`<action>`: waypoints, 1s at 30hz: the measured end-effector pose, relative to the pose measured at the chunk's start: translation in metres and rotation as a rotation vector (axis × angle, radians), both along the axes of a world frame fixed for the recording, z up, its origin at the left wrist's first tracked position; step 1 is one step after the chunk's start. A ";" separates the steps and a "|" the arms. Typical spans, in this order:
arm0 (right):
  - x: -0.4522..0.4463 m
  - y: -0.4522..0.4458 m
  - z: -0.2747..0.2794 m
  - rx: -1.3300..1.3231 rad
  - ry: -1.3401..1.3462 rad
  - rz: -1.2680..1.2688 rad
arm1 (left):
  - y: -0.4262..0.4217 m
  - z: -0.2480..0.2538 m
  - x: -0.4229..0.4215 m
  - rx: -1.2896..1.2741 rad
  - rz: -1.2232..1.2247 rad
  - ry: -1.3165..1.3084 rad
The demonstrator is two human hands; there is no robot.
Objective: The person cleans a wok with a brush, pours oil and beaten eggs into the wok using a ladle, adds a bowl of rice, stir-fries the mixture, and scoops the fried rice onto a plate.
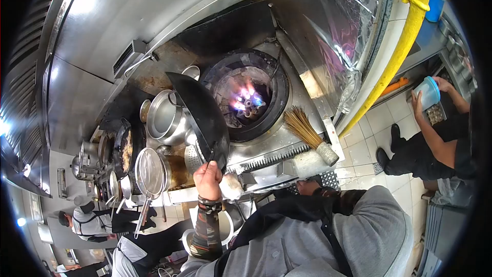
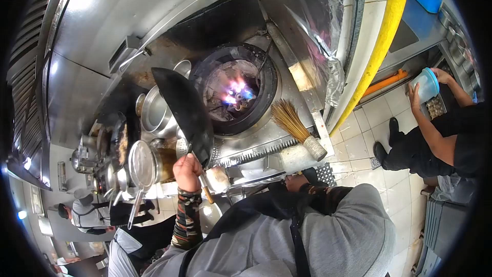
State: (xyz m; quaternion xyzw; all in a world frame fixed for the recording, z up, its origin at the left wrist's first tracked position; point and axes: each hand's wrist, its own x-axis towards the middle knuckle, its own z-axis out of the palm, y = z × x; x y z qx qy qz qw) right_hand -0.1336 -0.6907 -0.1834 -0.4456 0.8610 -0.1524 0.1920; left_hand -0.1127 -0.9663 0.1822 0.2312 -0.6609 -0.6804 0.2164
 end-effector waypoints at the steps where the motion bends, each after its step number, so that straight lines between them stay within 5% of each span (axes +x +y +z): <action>1: -0.003 -0.001 -0.007 -0.020 -0.005 0.051 | -0.002 0.001 -0.001 -0.003 -0.018 0.019; 8: 0.002 0.003 -0.018 -0.131 -0.039 0.170 | -0.001 -0.009 -0.013 -0.071 0.026 -0.048; 13: -0.004 0.012 0.018 0.275 -0.138 -0.116 | -0.001 -0.017 -0.015 -0.033 0.040 -0.094; 17: -0.008 0.014 -0.010 0.437 -0.139 -0.268 | -0.005 -0.015 -0.017 0.003 0.043 -0.110; 21: -0.039 0.010 -0.010 0.505 -0.431 -0.148 | 0.001 -0.012 -0.023 -0.082 0.041 -0.169; 24: -0.043 0.009 -0.024 0.676 -0.389 0.090 | 0.000 -0.009 -0.027 -0.157 0.003 -0.177; 30: -0.039 0.009 -0.035 0.572 -0.314 0.099 | 0.007 -0.002 -0.034 -0.287 -0.047 -0.269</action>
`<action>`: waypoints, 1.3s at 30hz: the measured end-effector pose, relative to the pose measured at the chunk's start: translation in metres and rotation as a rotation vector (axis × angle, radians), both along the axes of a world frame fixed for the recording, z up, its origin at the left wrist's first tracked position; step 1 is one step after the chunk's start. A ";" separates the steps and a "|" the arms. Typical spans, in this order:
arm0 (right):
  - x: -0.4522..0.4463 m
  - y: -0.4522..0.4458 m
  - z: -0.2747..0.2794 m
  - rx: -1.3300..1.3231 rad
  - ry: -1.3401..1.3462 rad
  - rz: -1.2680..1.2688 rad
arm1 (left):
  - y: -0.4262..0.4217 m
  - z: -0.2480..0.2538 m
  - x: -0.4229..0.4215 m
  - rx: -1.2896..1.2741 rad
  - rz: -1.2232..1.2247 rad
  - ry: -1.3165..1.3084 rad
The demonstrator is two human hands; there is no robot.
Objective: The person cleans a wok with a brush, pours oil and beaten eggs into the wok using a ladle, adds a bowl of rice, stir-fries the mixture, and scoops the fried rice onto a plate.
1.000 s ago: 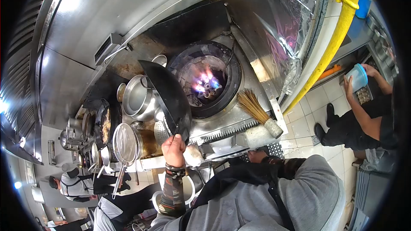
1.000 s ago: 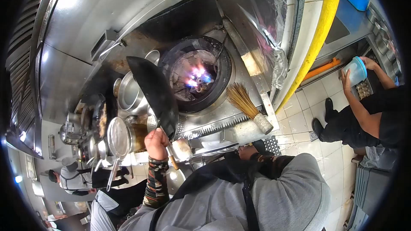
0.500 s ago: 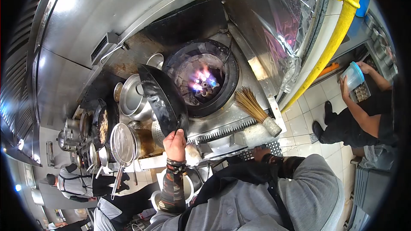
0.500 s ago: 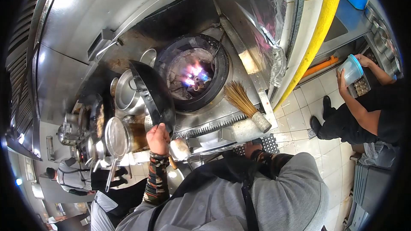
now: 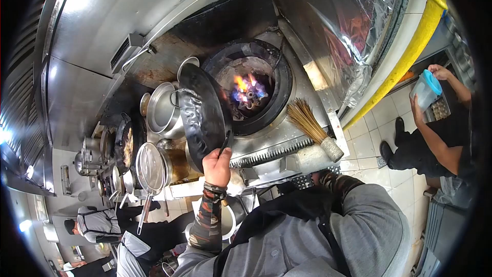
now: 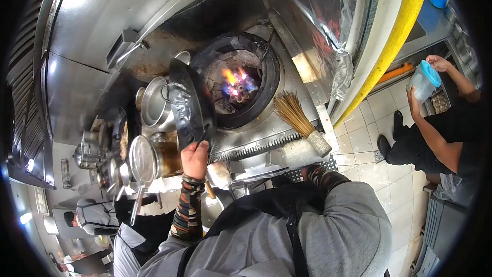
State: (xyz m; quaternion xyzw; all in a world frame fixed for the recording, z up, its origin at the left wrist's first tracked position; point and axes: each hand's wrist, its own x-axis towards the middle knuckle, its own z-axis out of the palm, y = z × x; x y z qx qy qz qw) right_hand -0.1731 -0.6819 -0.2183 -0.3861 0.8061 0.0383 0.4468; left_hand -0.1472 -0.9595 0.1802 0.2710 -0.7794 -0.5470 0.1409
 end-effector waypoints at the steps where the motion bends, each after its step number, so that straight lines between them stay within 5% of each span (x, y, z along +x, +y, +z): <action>1: 0.001 0.000 0.001 -0.024 0.012 -0.004 | 0.002 0.000 -0.001 -0.066 -0.036 -0.015; 9: 0.018 -0.001 -0.018 -0.204 0.198 -0.311 | 0.007 -0.005 -0.003 -0.174 -0.094 -0.055; 15: 0.007 0.004 0.043 -0.116 0.063 -0.233 | 0.006 -0.006 -0.007 -0.189 -0.089 -0.046; 22: 0.009 0.007 0.035 -0.211 0.077 -0.263 | 0.010 -0.002 -0.012 -0.100 -0.072 -0.042; 25: 0.018 -0.002 0.028 -0.236 -0.191 -0.228 | 0.012 -0.001 -0.015 -0.132 -0.085 -0.051; 27: 0.035 0.000 0.028 -0.840 -0.624 -0.225 | 0.021 0.007 -0.017 -0.157 -0.079 -0.057; 28: 0.042 0.007 0.029 -0.838 -0.626 -0.231 | 0.022 0.006 -0.015 -0.155 -0.083 -0.060; 30: 0.044 0.020 0.031 -0.683 -0.281 -0.409 | 0.019 0.005 -0.016 -0.227 -0.123 -0.052; 32: 0.034 0.019 0.028 -0.634 -0.280 -0.459 | 0.020 0.006 -0.017 -0.207 -0.108 -0.076; 34: 0.021 0.015 0.024 -0.534 -0.491 -0.787 | 0.019 0.010 -0.017 -0.191 -0.096 -0.113; 37: 0.008 0.016 0.026 -0.536 -1.150 -1.612 | 0.018 0.012 -0.016 -0.196 -0.080 -0.115; 39: 0.008 0.022 0.031 -0.635 -1.535 -1.886 | 0.009 0.006 -0.015 -0.267 -0.090 -0.089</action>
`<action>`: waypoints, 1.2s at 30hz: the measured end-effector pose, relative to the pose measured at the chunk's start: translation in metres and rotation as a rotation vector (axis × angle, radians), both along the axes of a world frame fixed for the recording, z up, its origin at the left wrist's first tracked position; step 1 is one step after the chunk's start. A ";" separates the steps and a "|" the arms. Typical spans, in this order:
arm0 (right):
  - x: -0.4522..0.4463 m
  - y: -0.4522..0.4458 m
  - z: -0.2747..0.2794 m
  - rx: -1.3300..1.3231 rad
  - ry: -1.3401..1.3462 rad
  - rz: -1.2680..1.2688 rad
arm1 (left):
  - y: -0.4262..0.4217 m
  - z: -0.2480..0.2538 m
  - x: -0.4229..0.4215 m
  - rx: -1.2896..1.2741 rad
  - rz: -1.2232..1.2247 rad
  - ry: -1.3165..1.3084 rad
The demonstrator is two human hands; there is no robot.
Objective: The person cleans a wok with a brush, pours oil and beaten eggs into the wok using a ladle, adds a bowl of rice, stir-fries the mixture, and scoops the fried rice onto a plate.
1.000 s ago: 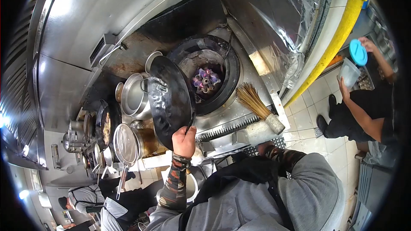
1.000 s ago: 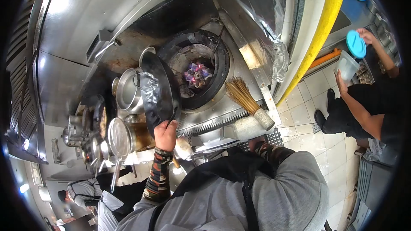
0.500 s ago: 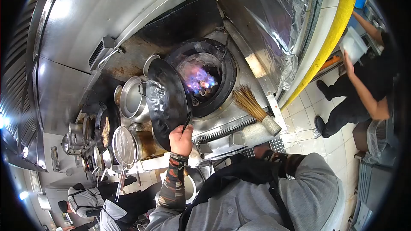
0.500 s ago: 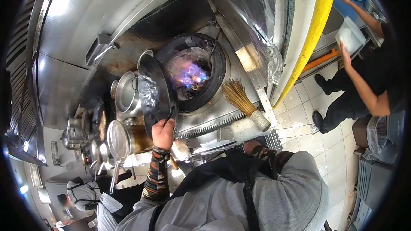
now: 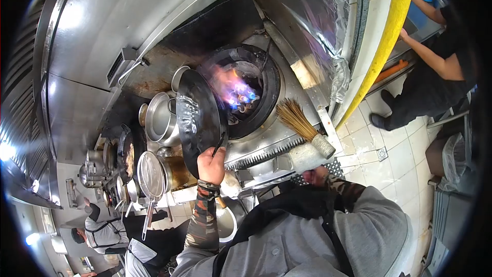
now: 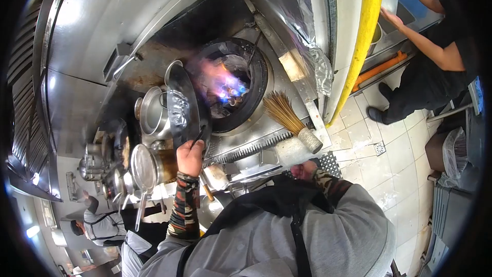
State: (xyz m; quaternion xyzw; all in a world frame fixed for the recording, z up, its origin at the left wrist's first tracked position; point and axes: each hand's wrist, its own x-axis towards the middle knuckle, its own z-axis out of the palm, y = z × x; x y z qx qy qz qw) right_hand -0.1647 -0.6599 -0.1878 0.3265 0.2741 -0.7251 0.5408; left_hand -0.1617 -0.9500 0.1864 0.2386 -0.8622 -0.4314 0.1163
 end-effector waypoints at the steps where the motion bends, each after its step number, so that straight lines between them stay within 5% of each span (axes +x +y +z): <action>1: 0.009 0.011 -0.037 -0.242 -0.052 0.074 | -0.001 0.001 0.001 -0.022 -0.015 0.007; 2: 0.010 0.014 -0.033 -0.241 -0.050 0.070 | -0.001 0.002 0.000 -0.022 -0.019 0.008; 4: 0.016 0.035 -0.024 0.281 0.217 0.455 | 0.002 0.003 0.000 -0.038 -0.011 -0.024; 8: 0.027 0.084 -0.077 0.368 0.170 0.170 | 0.011 -0.007 0.006 -0.264 -0.077 -0.054; 12: 0.016 0.104 -0.048 0.504 0.154 0.207 | 0.055 -0.029 0.035 -0.556 -0.279 -0.194; 14: 0.007 0.121 -0.046 0.725 1.662 1.314 | 0.077 -0.042 0.046 -0.581 -0.399 -0.259; 16: -0.008 0.131 -0.045 0.601 1.891 1.372 | 0.076 -0.053 0.036 -0.612 -0.456 -0.394; 18: -0.009 0.129 -0.079 0.520 0.958 1.156 | 0.063 -0.065 0.015 -0.734 -0.377 -0.518; 19: -0.015 0.138 -0.106 0.404 1.446 1.419 | 0.048 -0.075 0.003 -0.736 -0.367 -0.492; 24: -0.031 0.136 -0.036 0.541 1.504 1.668 | 0.014 -0.101 -0.044 -0.796 -0.406 -0.397; 26: -0.024 0.154 -0.057 0.615 2.118 1.509 | 0.004 -0.111 -0.049 -0.751 -0.404 -0.385; 29: -0.029 0.161 -0.047 0.563 1.873 1.740 | 0.000 -0.105 -0.051 -0.728 -0.393 -0.346; 36: -0.054 0.151 -0.011 0.291 1.910 2.082 | -0.005 -0.111 -0.049 -0.703 -0.320 -0.277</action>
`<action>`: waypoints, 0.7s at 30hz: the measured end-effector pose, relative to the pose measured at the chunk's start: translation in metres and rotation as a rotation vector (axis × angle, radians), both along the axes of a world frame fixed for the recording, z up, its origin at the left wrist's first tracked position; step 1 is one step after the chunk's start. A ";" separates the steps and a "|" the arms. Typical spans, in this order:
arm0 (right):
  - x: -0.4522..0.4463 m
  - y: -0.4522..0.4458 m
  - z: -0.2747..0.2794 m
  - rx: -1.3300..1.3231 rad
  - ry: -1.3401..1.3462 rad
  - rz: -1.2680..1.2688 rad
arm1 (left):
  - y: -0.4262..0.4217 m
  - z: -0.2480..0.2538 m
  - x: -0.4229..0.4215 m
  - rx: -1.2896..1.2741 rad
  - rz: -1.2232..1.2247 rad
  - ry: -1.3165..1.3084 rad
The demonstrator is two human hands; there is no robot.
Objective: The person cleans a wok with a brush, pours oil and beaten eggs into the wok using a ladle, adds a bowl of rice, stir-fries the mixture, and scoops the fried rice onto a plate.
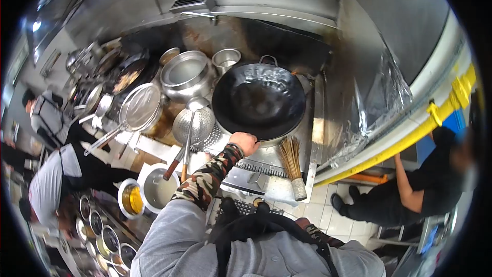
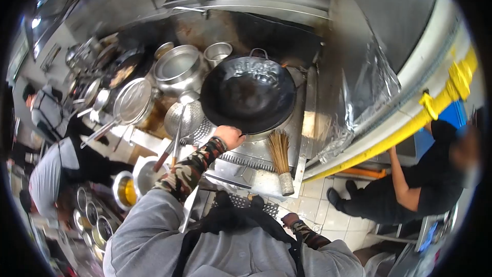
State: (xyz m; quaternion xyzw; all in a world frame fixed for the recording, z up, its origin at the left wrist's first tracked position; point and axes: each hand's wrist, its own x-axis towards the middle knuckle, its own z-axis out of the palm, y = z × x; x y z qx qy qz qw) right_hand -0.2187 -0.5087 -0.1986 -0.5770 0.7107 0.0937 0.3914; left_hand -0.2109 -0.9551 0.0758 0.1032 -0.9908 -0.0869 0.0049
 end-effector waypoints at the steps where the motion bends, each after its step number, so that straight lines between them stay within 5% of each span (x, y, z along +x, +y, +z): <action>1: -0.005 -0.011 0.016 0.064 -0.009 -0.002 | -0.002 -0.011 0.001 -0.041 -0.003 0.101; 4: -0.012 -0.036 0.028 -0.020 -0.010 0.075 | 0.016 0.002 0.020 -0.034 0.100 0.209; 5: -0.012 -0.040 0.033 -0.114 -0.092 -0.079 | 0.029 0.007 0.038 -0.069 0.054 0.433; 8: -0.002 -0.068 0.032 -0.039 -0.291 -0.536 | 0.068 0.030 0.106 0.114 0.110 0.568; 13: 0.016 -0.094 -0.004 0.004 -0.260 -0.111 | 0.105 0.020 0.263 1.008 0.354 0.292; 19: 0.100 -0.185 0.036 -0.029 -0.355 -0.075 | 0.181 0.040 0.444 1.125 0.812 0.350; 21: 0.139 -0.240 0.063 -0.030 -0.619 -0.216 | 0.212 0.035 0.490 1.182 0.899 0.335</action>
